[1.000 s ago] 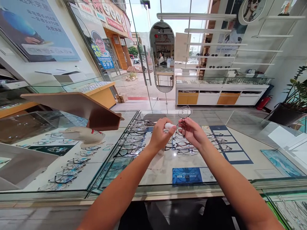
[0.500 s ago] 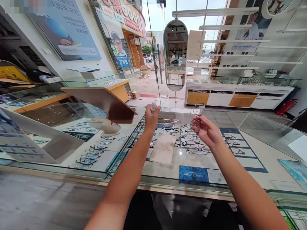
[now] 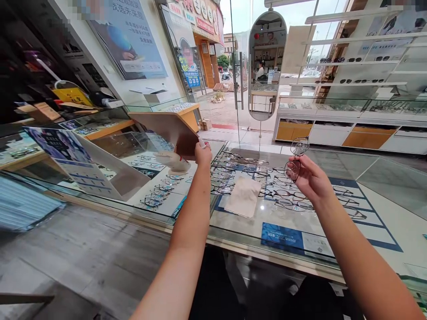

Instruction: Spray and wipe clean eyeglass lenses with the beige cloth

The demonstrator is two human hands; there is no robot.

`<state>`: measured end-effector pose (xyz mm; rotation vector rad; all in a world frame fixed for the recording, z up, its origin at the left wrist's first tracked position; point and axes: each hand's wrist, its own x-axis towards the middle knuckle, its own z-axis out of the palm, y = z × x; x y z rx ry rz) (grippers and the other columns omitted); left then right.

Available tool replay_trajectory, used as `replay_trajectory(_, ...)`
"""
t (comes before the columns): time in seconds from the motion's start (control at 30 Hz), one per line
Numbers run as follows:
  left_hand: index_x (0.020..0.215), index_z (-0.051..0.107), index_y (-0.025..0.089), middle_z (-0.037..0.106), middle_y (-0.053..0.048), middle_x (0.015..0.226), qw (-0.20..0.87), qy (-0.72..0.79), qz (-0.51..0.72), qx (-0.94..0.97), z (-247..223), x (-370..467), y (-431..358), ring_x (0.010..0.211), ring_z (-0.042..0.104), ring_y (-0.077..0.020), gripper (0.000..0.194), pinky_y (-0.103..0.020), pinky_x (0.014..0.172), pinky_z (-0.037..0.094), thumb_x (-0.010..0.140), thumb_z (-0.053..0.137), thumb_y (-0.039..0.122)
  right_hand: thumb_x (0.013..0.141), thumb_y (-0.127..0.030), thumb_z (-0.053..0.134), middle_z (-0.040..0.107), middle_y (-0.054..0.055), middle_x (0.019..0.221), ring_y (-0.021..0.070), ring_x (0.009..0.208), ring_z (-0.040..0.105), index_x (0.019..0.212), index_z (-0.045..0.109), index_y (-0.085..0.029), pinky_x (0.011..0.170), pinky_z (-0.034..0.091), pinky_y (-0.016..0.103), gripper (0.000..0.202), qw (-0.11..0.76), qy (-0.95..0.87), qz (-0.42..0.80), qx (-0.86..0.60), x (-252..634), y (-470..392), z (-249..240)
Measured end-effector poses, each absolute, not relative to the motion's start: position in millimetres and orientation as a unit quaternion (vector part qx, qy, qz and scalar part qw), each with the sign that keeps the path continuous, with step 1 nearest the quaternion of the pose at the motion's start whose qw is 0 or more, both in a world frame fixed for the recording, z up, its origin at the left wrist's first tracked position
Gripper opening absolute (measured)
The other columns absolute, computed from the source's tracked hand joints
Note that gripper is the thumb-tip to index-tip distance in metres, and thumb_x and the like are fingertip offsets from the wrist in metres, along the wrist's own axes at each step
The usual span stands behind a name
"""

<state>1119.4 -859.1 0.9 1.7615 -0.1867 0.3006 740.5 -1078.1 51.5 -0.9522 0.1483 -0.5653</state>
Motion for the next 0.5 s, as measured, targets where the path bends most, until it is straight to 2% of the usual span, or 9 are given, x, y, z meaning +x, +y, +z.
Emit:
replay_trajectory(0.1,0.099,0.062,0.023,0.069,-0.007,0.097,0.63,-0.016,0.13,0.765,-5.1,1124.8,-856.7,0.1,0.068,-0.0268,0.008,-0.042,0.094,0.056,0.096,0.07,0.026,0.073,-0.038,0.105,0.081,0.002,0.102,0.0133,0.084,0.075,0.089,0.077,-0.025,0.071,0.066,0.022,0.035,0.85,0.077,-0.272,-0.445,740.6,-1077.6,53.2)
replay_trajectory(0.2,0.1,0.067,0.019,0.071,-0.006,0.103,0.637,0.021,0.114,0.762,-8.5,1127.1,-856.4,0.098,0.069,-0.0237,0.011,-0.042,0.094,0.058,0.099,0.074,0.027,0.071,-0.037,0.107,0.081,0.001,0.101,0.0128,0.084,0.074,0.088,0.077,-0.025,0.071,0.066,0.021,0.037,0.849,0.08,-0.277,-0.443,741.0,-1077.6,53.9)
replay_trajectory(0.3,0.113,0.071,0.015,0.073,-0.008,0.113,0.643,0.054,0.088,0.759,-9.6,1127.7,-856.9,0.1,0.071,-0.0217,0.022,-0.042,0.093,0.062,0.105,0.074,0.035,0.071,-0.038,0.106,0.081,0.001,0.102,0.0127,0.084,0.074,0.087,0.076,-0.025,0.071,0.066,0.021,0.037,0.846,0.077,-0.277,-0.449,741.0,-1077.2,54.0)
replay_trajectory(0.5,0.137,0.069,0.017,0.071,-0.012,0.135,0.637,0.115,0.033,0.762,-6.0,1125.7,-858.0,0.116,0.073,-0.0264,0.04,-0.048,0.099,0.065,0.106,0.074,0.042,0.067,-0.038,0.109,0.081,0.0,0.101,0.0118,0.083,0.074,0.088,0.076,-0.025,0.07,0.066,0.02,0.041,0.847,0.081,-0.273,-0.45,740.4,-1075.0,56.3)
